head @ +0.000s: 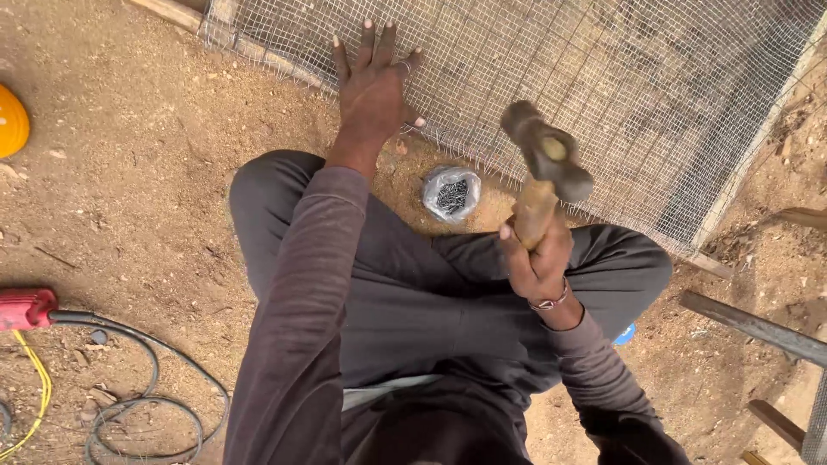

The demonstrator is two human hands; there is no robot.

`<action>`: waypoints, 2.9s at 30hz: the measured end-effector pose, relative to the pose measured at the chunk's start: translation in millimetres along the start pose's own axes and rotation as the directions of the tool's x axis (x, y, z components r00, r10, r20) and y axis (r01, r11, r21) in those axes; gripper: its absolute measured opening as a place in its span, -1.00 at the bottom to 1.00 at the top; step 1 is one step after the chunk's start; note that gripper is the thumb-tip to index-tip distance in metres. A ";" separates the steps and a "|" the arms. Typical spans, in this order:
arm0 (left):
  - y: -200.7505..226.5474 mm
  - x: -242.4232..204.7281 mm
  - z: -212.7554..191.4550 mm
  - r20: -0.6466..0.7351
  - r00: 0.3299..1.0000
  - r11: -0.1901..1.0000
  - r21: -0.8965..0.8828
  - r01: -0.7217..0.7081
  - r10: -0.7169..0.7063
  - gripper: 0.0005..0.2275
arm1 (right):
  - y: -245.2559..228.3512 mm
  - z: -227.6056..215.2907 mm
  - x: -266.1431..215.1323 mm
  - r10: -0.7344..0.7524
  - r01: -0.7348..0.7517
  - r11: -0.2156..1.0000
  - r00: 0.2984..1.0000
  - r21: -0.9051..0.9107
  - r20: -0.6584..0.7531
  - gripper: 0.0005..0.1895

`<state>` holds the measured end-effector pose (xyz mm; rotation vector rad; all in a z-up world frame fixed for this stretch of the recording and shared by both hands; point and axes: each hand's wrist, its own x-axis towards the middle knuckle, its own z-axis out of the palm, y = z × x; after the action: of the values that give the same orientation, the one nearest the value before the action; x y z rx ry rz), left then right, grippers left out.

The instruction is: Attaching a wire mesh screen to a wooden frame using a hammer and small nails.

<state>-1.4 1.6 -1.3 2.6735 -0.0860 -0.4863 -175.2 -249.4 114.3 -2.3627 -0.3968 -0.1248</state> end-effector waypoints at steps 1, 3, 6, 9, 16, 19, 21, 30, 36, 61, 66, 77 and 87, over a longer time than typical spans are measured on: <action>-0.2 -2.0 0.4 0.000 1.000 1.000 -0.003 -0.002 0.002 -0.10 | 0.7 0.8 -3.9 0.011 -0.001 0.989 0.997 0.146 -0.070 -0.73; 2.3 0.5 -6.7 -0.014 1.000 1.000 -0.001 -0.015 0.015 -0.10 | 23.5 19.4 -13.0 0.024 0.020 0.959 0.988 0.283 -0.152 -0.76; 6.5 -1.4 -9.7 0.007 1.000 1.000 0.017 -0.011 0.011 -0.09 | 63.7 55.3 -26.5 0.101 -0.100 0.969 0.995 0.225 0.008 -0.83; 4.6 -0.6 -7.0 -0.010 1.000 1.000 0.014 -0.013 0.014 -0.10 | 50.3 52.0 -13.0 0.480 -0.489 0.872 0.861 0.016 0.167 -0.73; 6.8 -6.1 -11.5 0.002 1.000 1.000 0.006 -0.014 0.014 -0.12 | 30.8 42.5 -14.8 0.254 -0.239 0.949 0.966 0.203 -0.050 -0.72; 12.8 -5.1 -21.1 0.013 1.000 1.000 0.006 -0.002 0.002 -0.13 | 48.3 58.0 -9.9 0.373 -0.377 0.926 0.922 0.027 0.105 -0.68; 13.2 -6.0 -20.2 0.032 0.999 1.000 0.001 0.005 -0.005 -0.13 | 44.2 56.8 -11.6 0.496 -0.489 0.868 0.845 -0.088 0.198 -0.67; 8.4 -7.5 -12.4 -0.058 0.997 0.998 -0.015 -0.056 0.055 -0.14 | 50.5 58.2 -11.1 0.446 -0.454 0.891 0.862 -0.026 0.241 -0.56; 8.3 -13.2 -10.6 0.001 1.000 0.998 -0.051 -0.028 0.028 -0.15 | 23.4 27.1 -34.1 0.653 -0.692 0.665 0.721 0.282 0.232 -0.74; 95.5 -93.7 154.9 0.120 0.869 0.825 0.274 -0.494 0.480 -0.86 | 28.4 -66.3 -145.0 0.681 -0.459 0.699 0.663 0.548 -0.313 -0.79; 100.8 -97.6 149.1 0.133 0.871 0.813 0.315 -0.489 0.472 -0.87 | 49.9 -59.0 -156.0 0.689 -0.496 0.684 0.680 0.534 -0.251 -0.78; 95.1 -90.6 141.4 0.150 0.851 0.838 0.157 -0.522 0.503 -0.82 | 42.7 -108.1 -99.7 0.442 -0.449 0.893 0.875 -0.008 0.199 -0.53; 95.5 -84.5 116.0 0.245 0.854 0.864 0.098 -0.493 0.459 -0.71 | 28.0 -70.0 -69.4 0.451 -0.315 0.855 0.844 -0.413 0.290 -0.65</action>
<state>-119.8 -119.6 -33.1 2.5993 -0.8671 -0.6161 -230.5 -333.6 133.4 -2.7744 -0.0580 0.5036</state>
